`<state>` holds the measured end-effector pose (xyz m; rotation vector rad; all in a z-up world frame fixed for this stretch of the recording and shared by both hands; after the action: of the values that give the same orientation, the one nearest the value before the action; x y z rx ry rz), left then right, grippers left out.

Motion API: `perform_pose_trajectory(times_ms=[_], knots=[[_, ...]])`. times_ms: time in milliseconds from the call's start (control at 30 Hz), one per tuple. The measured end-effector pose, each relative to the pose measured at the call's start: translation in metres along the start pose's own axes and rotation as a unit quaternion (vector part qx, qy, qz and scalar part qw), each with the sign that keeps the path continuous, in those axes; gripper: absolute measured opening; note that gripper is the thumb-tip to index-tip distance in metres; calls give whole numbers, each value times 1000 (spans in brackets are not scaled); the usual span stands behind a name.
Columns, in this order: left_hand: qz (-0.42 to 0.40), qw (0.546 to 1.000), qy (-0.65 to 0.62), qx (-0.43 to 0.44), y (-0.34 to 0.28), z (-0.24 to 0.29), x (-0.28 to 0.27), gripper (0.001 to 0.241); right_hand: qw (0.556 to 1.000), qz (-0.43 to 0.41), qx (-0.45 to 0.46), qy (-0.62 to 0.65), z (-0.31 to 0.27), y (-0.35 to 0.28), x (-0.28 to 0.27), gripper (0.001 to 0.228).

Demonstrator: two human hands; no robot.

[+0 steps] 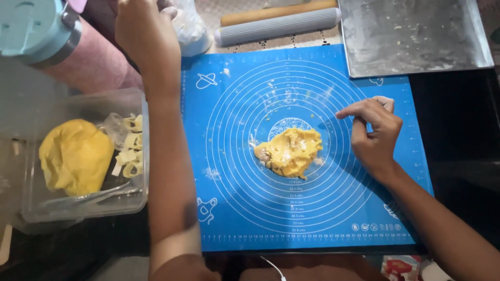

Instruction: Kneading a small portion of yellow dough on a blue silicone mat.

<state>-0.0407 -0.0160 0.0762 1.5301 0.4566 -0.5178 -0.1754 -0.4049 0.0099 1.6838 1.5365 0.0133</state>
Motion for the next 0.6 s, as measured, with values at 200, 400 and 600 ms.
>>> perform_pose_trajectory(times_ms=[200,400,600], knots=[[14,999,-5,32,-10,-21,52,19,1000,-6,-10,1,-4,0,-1,37],[37,998,-10,51,-16,-16,55,24,1000,-6,-30,-7,-9,-1,-3,37],[3,995,-54,78,-14,52,-39,19,1000,-2,-6,21,0,1,-3,46]])
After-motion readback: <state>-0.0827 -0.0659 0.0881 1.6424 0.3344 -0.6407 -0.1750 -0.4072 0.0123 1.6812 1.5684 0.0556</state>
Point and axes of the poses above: each hand's wrist, its own y-axis towards the middle knuckle, its own x-axis out of the palm, z = x × y, the point moved 3 cm from there along y, towards the middle knuckle, and after that the axes turned 7 degrees about x, right-handed, at the moved point
